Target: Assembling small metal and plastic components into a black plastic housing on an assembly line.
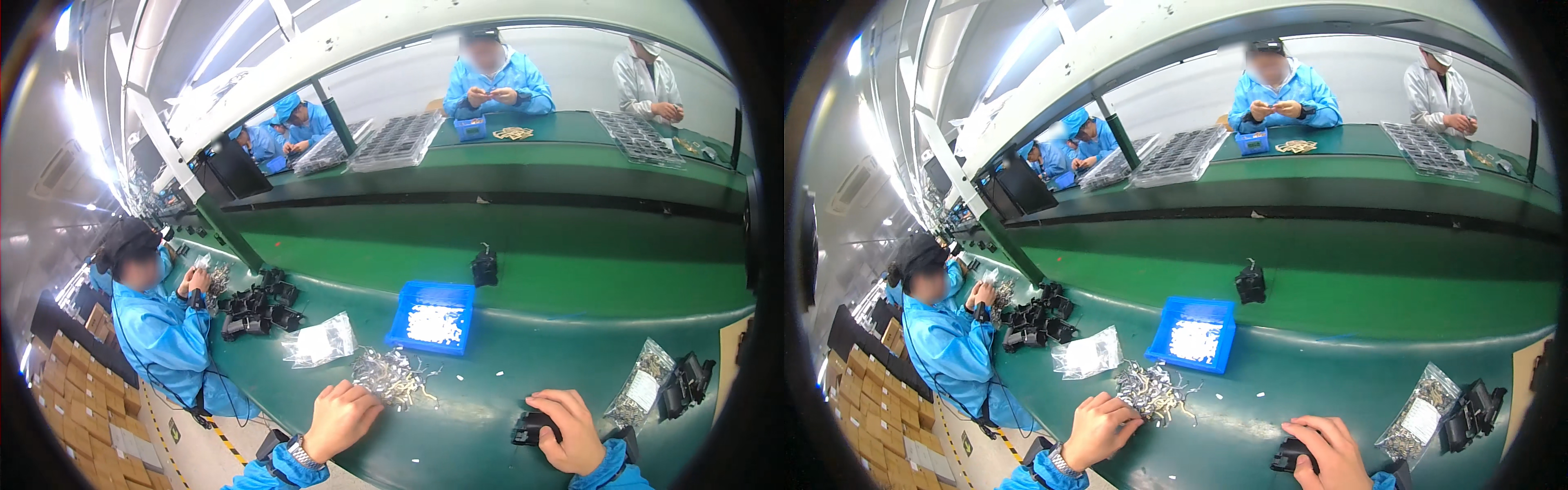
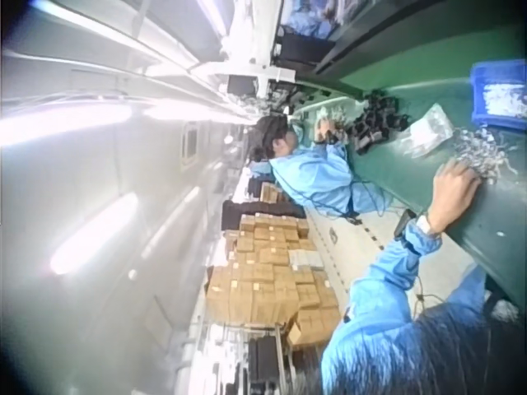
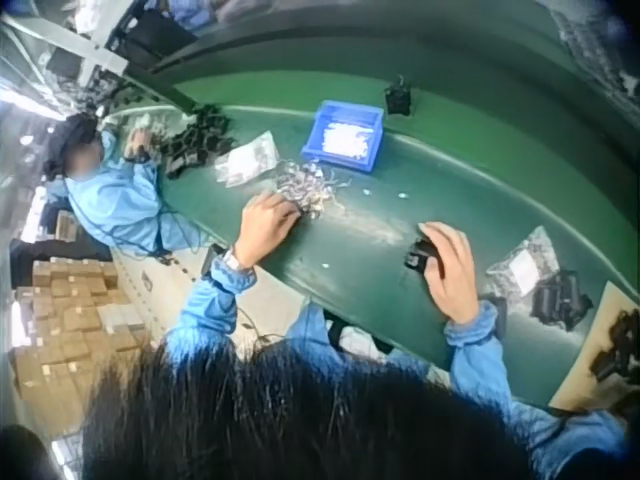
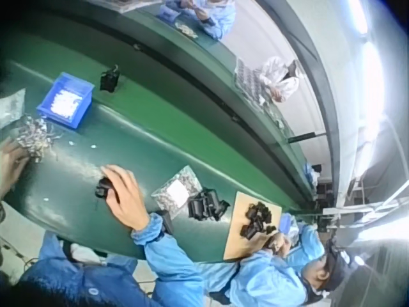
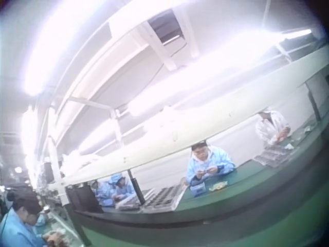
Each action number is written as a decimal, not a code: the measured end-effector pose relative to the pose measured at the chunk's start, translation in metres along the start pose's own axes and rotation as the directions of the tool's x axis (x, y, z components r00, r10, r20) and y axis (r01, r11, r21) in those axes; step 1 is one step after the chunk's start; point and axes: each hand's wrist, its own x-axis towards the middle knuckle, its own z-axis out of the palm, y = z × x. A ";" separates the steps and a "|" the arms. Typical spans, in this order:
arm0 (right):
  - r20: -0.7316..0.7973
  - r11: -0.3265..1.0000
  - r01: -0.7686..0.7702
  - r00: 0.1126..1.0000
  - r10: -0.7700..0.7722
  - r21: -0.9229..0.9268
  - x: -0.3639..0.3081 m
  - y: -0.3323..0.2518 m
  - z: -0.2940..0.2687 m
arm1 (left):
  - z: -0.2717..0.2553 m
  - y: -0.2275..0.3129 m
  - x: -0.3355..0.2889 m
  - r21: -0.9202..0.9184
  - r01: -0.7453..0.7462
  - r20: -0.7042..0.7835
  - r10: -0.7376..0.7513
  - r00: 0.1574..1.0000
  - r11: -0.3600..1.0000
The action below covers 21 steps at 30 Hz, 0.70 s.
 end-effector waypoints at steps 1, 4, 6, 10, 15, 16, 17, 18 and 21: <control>0.004 1.000 -0.004 1.000 0.004 0.004 0.001 -0.001 0.000 | -0.003 0.000 0.001 -0.005 -0.008 -0.001 0.008 1.000 1.000; -0.001 1.000 -0.012 1.000 0.012 0.012 -0.001 0.002 -0.001 | -0.021 -0.011 0.006 -0.180 0.144 -0.005 -0.147 0.989 0.973; -0.001 1.000 -0.014 1.000 0.014 -0.002 -0.002 0.002 -0.004 | -0.038 -0.018 0.015 -0.381 0.446 0.232 -0.383 0.894 0.810; -0.143 0.994 -0.040 0.989 0.025 -0.099 -0.005 -0.003 -0.003 | -0.048 0.010 0.025 -0.728 0.430 0.228 -0.402 0.887 0.534; -0.182 0.940 0.166 0.957 -0.226 -0.298 -0.003 -0.013 -0.003 | -0.028 0.097 0.058 -0.619 -0.328 -0.176 0.281 0.943 0.713; -0.169 0.950 0.170 0.961 -0.218 -0.262 -0.001 -0.014 -0.002 | -0.015 0.107 0.065 -0.580 -0.467 -0.246 0.402 0.882 0.667; -0.163 0.944 0.146 0.966 -0.201 -0.296 0.000 -0.012 -0.002 | -0.003 0.115 0.073 -0.576 -0.549 -0.289 0.477 0.830 0.606; -0.185 0.963 0.124 0.968 -0.171 -0.241 0.002 -0.009 0.000 | 0.006 0.122 0.079 -0.593 -0.559 -0.304 0.481 0.822 0.580; -0.245 0.984 0.052 0.965 -0.093 -0.169 -0.002 -0.008 0.001 | 0.023 0.131 0.088 -0.582 -0.630 -0.398 0.495 0.772 0.514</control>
